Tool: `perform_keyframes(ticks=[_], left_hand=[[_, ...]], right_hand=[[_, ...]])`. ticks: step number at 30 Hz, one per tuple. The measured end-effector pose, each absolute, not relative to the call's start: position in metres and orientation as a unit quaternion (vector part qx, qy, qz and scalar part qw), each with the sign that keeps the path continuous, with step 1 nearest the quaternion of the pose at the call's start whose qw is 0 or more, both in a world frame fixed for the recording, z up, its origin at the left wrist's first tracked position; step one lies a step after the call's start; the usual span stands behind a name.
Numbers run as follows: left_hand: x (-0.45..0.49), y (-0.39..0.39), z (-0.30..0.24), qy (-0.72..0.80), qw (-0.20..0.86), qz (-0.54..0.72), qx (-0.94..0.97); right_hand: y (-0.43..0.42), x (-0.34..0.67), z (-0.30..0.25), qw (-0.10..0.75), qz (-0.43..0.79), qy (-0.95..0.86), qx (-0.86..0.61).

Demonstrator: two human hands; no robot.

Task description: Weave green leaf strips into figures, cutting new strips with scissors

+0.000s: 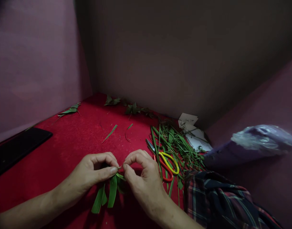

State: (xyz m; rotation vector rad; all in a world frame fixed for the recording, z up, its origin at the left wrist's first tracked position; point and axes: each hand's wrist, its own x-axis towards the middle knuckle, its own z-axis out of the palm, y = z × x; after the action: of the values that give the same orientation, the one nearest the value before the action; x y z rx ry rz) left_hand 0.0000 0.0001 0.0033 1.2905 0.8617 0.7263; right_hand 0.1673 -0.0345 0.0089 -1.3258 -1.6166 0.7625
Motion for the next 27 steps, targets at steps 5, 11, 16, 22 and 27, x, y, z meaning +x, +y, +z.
perform_keyframes(ticks=[5,11,16,22,27], left_hand=[[-0.0019,-0.0009,-0.0002,0.374,0.638,0.334,0.585],[-0.0006,0.0005,0.0001,0.373,0.62,0.342,0.599],[0.0003,0.0001,0.0008,0.374,0.608,0.35,0.607],[-0.0011,-0.0008,0.0026,0.374,0.6,0.353,0.613],[-0.0019,0.0001,0.002,0.371,0.6,0.351,0.615]], right_hand=[[-0.0353,0.1649,0.0067,0.448,0.354,-0.63,-0.527],[-0.0347,0.1635,0.0069,0.454,0.423,-0.594,-0.512],[-0.0347,0.1629,0.008,0.454,0.432,-0.589,-0.511],[-0.0344,0.1639,0.0083,0.45,0.427,-0.602,-0.503],[-0.0341,0.1661,0.0073,0.443,0.426,-0.615,-0.494]])
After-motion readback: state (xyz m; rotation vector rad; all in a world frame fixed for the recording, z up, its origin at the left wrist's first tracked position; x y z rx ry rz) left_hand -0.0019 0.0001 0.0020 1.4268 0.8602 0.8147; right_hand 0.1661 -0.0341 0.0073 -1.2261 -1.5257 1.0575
